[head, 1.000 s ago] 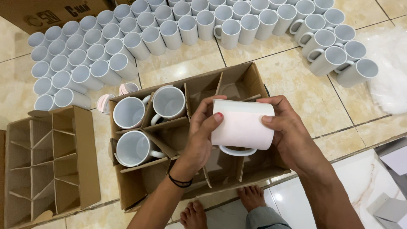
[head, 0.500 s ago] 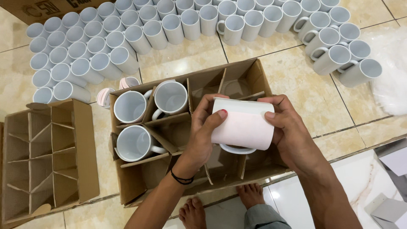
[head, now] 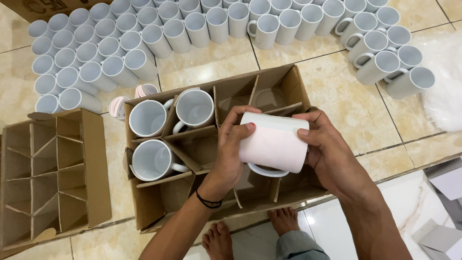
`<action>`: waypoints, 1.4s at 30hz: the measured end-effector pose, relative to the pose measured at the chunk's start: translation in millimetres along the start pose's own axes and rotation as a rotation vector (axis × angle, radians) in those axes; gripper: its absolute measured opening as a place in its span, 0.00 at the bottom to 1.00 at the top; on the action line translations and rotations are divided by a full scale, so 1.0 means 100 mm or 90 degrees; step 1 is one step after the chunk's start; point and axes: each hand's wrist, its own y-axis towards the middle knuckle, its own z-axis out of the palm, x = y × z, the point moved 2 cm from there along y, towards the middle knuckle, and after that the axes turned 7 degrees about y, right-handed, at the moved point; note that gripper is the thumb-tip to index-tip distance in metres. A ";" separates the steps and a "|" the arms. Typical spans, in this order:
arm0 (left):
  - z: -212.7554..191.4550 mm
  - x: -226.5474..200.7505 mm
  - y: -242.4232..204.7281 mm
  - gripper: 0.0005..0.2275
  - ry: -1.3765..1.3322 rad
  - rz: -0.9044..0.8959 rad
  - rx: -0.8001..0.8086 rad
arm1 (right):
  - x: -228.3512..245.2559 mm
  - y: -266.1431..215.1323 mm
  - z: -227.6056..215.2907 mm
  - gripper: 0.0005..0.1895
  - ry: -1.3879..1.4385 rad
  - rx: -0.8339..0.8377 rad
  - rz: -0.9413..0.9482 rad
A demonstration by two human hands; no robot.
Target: The person picks up white ceramic mugs from a large pile on the floor and places them into a cardboard box with dividers. They handle the mugs one by one, rotating them to inspect the surface before placing them into the compartments.
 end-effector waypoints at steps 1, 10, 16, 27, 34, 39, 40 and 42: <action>0.00 0.01 0.01 0.15 0.000 0.000 0.000 | 0.00 0.01 0.00 0.15 0.000 0.000 0.000; -0.06 -0.01 0.07 0.18 -0.044 -0.083 -0.056 | 0.31 0.22 -0.50 0.24 0.003 0.116 -0.175; -0.03 0.00 0.07 0.23 0.008 -0.065 -0.085 | -0.34 1.64 -1.62 0.13 -0.175 -0.103 -0.351; -0.12 0.18 0.16 0.24 0.010 -0.057 -0.072 | -1.27 2.33 -2.06 0.16 -0.497 -0.114 -0.099; -0.10 0.13 0.13 0.24 0.009 -0.061 -0.065 | -1.09 2.03 -1.88 0.13 -0.392 -0.189 -0.110; -0.14 0.17 0.15 0.24 0.019 -0.059 -0.060 | -1.33 2.07 -2.06 0.25 -0.237 -0.164 -0.089; -0.15 0.19 0.16 0.24 0.020 -0.057 -0.060 | -1.31 2.01 -2.01 0.25 -0.237 -0.163 -0.090; -0.17 0.22 0.18 0.24 0.017 -0.052 -0.053 | -1.29 1.88 -1.91 0.18 -0.214 -0.158 -0.084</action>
